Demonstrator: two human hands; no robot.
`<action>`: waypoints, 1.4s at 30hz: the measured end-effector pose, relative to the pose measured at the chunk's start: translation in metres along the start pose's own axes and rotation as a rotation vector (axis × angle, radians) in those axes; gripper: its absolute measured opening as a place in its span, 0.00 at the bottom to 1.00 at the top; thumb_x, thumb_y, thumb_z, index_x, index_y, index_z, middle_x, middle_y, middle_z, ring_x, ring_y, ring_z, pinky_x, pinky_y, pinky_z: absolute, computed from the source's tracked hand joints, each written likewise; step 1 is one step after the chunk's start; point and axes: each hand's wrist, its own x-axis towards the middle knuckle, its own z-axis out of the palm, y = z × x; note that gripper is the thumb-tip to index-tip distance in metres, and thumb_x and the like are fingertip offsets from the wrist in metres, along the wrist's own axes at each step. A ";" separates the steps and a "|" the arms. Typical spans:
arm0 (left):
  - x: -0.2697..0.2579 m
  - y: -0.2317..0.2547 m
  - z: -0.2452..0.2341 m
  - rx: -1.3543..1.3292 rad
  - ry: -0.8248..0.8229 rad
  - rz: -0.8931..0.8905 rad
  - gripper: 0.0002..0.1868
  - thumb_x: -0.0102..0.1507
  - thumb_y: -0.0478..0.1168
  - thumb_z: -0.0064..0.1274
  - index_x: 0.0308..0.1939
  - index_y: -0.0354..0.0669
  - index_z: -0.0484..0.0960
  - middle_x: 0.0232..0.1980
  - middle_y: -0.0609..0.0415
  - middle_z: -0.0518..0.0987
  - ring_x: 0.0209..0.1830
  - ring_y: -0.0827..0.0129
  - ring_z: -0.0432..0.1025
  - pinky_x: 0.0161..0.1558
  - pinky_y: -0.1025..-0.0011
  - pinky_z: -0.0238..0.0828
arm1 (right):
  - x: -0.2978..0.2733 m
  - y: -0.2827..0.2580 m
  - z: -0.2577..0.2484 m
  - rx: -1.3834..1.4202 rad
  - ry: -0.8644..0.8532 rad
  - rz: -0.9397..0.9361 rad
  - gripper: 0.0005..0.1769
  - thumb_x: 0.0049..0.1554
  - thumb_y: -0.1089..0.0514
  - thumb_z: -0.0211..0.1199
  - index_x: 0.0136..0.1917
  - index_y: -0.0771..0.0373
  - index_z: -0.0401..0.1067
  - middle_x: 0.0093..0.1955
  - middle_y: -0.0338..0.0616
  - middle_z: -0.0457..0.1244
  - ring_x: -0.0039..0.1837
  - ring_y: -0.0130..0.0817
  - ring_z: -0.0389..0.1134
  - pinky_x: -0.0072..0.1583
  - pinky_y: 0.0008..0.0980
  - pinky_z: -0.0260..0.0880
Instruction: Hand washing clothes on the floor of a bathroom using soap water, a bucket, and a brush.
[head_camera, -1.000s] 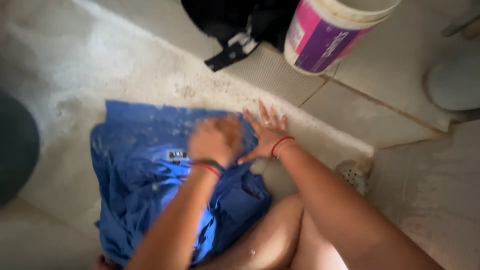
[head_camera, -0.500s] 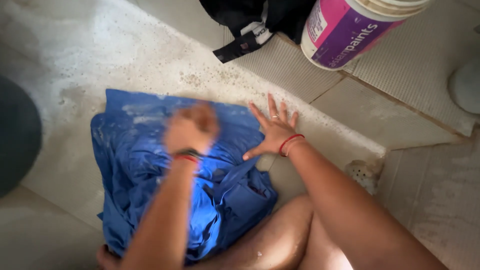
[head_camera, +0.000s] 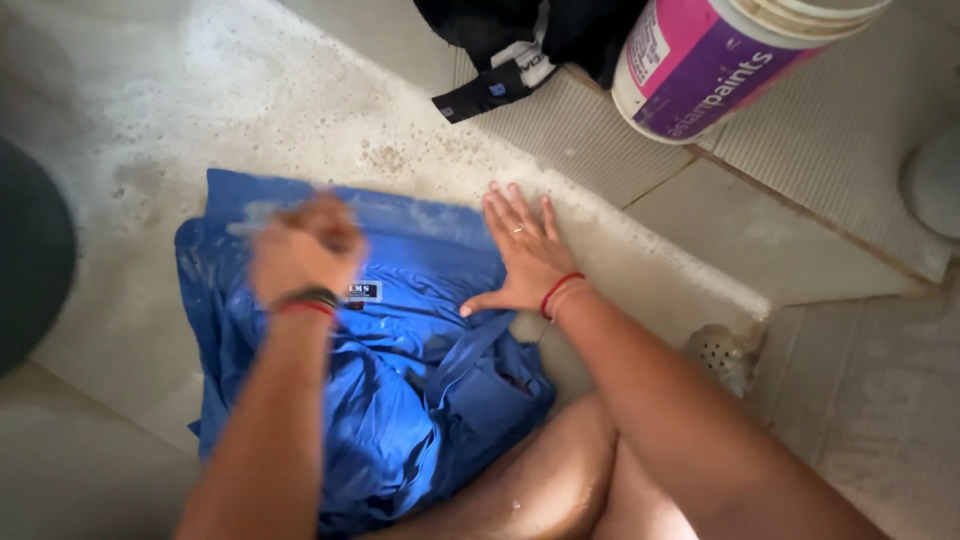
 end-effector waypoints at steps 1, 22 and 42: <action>0.006 -0.009 -0.023 0.141 -0.002 -0.083 0.32 0.56 0.61 0.57 0.64 0.64 0.81 0.55 0.42 0.79 0.53 0.43 0.73 0.42 0.51 0.77 | -0.001 0.001 0.003 0.010 0.031 -0.020 0.88 0.28 0.09 0.64 0.82 0.67 0.38 0.86 0.51 0.33 0.85 0.50 0.27 0.77 0.64 0.22; -0.019 0.055 0.025 -0.056 -0.030 0.054 0.24 0.55 0.56 0.57 0.52 0.54 0.85 0.50 0.42 0.81 0.49 0.45 0.75 0.46 0.53 0.76 | 0.004 0.003 0.009 -0.069 0.068 -0.075 0.86 0.27 0.11 0.65 0.81 0.67 0.40 0.85 0.50 0.37 0.85 0.47 0.31 0.76 0.65 0.21; -0.007 0.009 0.022 -0.266 0.092 0.148 0.16 0.55 0.50 0.55 0.44 0.54 0.86 0.44 0.43 0.84 0.42 0.47 0.77 0.43 0.54 0.77 | 0.004 0.005 0.011 -0.077 0.103 -0.094 0.83 0.32 0.09 0.61 0.81 0.65 0.42 0.85 0.49 0.37 0.85 0.47 0.31 0.77 0.66 0.22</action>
